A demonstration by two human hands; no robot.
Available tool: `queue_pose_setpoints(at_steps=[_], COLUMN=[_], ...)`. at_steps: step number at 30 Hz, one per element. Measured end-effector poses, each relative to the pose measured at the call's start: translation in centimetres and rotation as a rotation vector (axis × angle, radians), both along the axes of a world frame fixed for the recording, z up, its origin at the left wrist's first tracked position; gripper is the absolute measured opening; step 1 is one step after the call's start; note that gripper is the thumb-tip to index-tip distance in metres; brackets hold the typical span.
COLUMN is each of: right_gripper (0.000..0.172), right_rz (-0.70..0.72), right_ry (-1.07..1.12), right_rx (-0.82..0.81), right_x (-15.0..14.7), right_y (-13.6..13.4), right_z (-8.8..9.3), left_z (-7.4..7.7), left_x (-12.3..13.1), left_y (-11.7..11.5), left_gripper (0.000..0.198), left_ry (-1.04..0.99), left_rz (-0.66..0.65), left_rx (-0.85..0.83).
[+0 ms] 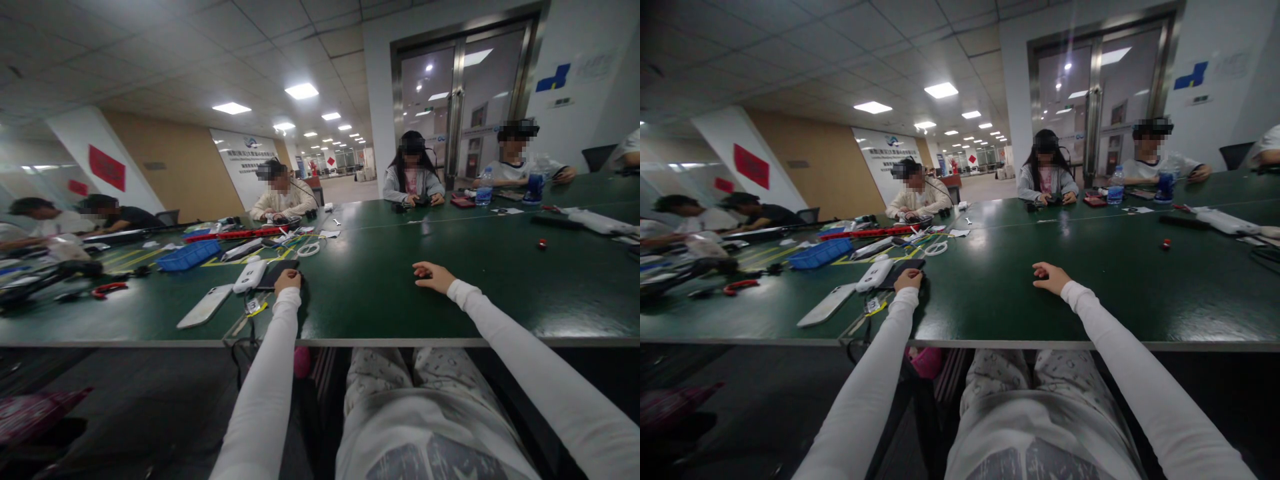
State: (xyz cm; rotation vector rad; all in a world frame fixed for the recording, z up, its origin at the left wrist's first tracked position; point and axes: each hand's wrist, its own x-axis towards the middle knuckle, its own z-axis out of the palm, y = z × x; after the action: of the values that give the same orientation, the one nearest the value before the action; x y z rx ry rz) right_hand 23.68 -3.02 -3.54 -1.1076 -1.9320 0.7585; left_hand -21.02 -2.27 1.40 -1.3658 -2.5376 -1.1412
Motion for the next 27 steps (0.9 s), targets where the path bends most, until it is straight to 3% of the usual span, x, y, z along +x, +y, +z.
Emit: queue_pose_setpoints(at_steps=[14,19,23,27], right_gripper=[0.048,0.048,0.048,0.049], right_rz=[0.004,0.009,0.011,0.013], right_ry=[-0.007,-0.016,-0.033,-0.057], right_rx=[-0.012,-0.011,0.006,0.009], right_x=[0.1,0.1,0.1,0.0], right_y=[0.0,0.1,0.2,0.0], right_z=[0.1,0.0,0.0,0.3], left_z=[0.3,-0.1,-0.6,-1.1], left_x=[0.3,1.0,3.8,9.2], left_y=[-0.4,-0.1,0.3,0.8], left_gripper=[0.022,0.022,0.021,0.02], left_ry=[0.053,0.075,0.081,0.05], left_rz=[-0.032,-0.155,-0.29,-0.43], left_rx=[-0.053,-0.04,-0.035,-0.026])
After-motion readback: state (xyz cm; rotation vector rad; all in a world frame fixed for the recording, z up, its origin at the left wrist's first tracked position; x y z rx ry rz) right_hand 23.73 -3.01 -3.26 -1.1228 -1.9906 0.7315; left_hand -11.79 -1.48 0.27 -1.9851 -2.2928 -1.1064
